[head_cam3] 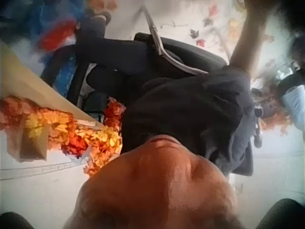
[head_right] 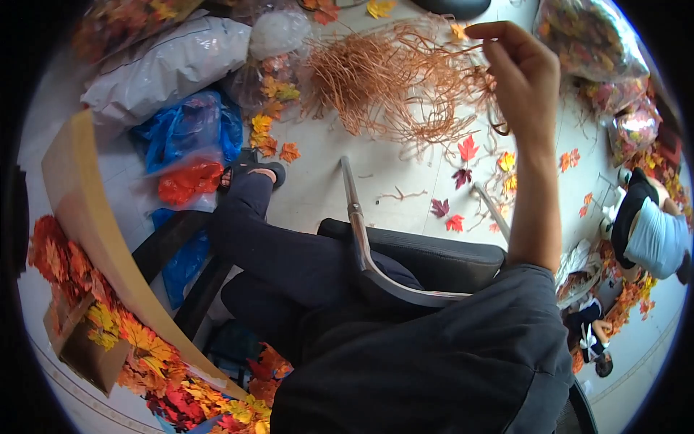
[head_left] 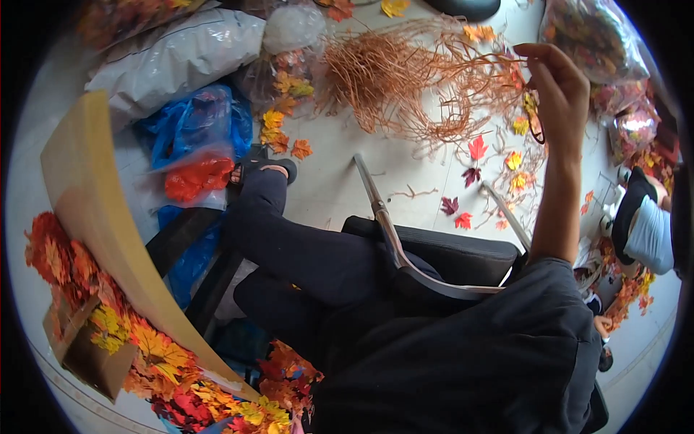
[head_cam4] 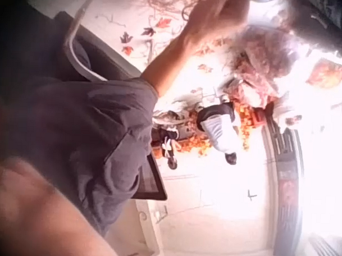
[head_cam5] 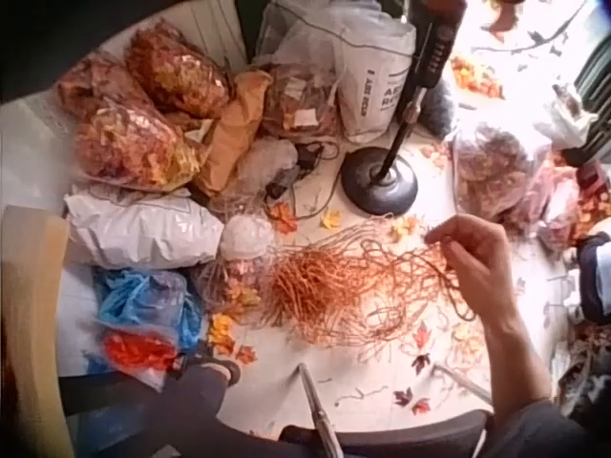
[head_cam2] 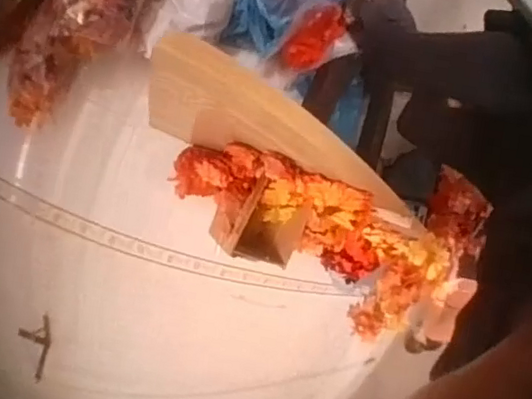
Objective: The person untangles brown plastic branches from a pile and attaches artificial autumn leaves onto the branch stems by hand.
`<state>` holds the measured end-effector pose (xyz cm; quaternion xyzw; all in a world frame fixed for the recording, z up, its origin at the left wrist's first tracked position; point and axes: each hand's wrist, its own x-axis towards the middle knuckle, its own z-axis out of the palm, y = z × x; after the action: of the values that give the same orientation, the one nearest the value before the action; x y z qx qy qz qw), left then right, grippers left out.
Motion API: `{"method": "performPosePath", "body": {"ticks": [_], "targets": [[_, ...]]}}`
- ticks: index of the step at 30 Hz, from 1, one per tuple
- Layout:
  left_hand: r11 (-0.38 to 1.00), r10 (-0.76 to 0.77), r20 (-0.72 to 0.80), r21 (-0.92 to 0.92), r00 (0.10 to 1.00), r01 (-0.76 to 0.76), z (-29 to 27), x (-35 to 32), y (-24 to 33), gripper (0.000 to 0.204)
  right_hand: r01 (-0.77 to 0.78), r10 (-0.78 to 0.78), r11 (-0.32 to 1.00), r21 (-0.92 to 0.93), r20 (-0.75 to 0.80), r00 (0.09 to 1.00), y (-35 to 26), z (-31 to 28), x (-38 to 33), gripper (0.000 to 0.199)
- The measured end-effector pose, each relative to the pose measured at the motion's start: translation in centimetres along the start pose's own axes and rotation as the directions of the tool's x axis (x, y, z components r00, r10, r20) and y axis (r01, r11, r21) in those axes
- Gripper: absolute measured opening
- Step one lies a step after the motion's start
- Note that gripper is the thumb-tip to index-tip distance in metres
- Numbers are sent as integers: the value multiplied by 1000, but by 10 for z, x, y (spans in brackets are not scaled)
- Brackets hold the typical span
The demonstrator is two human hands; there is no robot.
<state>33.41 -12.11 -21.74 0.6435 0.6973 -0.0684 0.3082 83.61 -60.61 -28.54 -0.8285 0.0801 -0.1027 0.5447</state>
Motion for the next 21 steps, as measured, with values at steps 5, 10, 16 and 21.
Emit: {"method": "performPosePath", "body": {"ticks": [5,10,16,21], "targets": [[983,-50,105,-169,993,67,6,-11,-21,23,113,-34,940,-321,241,970,103,73,-6,17],[923,-62,94,-372,994,93,7,-27,-35,22,305,-286,943,-132,146,947,-6,106,15,12],[804,435,176,-518,883,-293,45,-49,88,25,180,-156,977,-118,185,970,-77,78,-2,11],[684,718,523,-655,459,-322,89,-92,194,29,117,-213,956,269,362,908,-140,64,-33,11]]}}
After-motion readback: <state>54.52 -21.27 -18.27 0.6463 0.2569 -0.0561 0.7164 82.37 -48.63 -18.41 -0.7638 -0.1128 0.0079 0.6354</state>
